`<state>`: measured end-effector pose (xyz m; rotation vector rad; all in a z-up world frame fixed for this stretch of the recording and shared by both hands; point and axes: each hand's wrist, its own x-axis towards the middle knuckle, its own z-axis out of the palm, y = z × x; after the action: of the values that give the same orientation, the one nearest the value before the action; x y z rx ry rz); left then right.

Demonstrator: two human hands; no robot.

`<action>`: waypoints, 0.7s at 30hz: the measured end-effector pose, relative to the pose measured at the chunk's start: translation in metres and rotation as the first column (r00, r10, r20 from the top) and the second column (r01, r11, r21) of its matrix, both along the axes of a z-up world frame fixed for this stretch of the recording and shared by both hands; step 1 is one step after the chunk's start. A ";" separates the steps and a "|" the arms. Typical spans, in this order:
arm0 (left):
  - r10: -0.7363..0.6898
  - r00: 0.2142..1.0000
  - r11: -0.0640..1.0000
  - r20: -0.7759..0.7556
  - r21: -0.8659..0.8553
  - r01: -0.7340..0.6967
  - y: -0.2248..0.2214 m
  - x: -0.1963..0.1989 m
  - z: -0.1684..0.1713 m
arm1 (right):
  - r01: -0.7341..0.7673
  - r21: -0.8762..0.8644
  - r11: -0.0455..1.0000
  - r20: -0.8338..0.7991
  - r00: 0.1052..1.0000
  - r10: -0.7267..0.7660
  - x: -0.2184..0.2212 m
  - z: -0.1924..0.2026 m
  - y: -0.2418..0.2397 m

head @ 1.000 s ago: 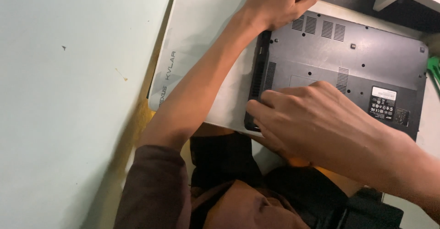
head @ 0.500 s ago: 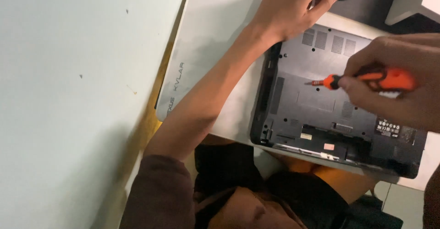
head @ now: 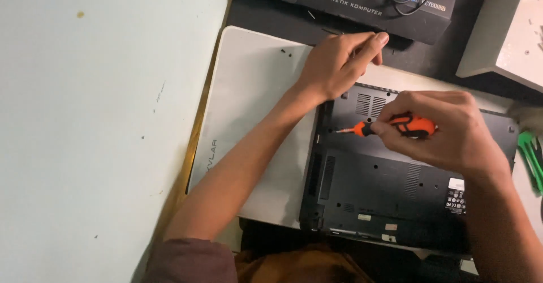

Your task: Closing a laptop, flipping it over, and removing the screws from the back cover using a screwdriver.

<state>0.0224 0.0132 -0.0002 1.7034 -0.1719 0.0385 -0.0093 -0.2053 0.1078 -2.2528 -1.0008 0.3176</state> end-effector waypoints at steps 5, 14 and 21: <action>-0.003 1.000 1.000 0.021 0.030 0.003 0.001 -0.001 0.005 | -0.117 -0.173 0.978 0.149 0.978 0.143 0.003 0.017 0.031; 0.003 1.000 1.000 -0.013 0.010 -0.003 0.001 -0.002 0.003 | -0.283 -0.585 0.760 0.140 0.887 0.439 -0.009 0.032 0.071; -0.007 0.968 0.998 0.252 0.061 -0.009 -0.004 0.000 -0.010 | -0.121 -0.275 0.954 0.228 0.956 0.187 -0.011 0.064 -0.015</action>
<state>0.0225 0.0088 -0.0103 1.7566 -0.3654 0.2543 -0.0199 -0.2203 0.1718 -2.5000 -1.3421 0.2440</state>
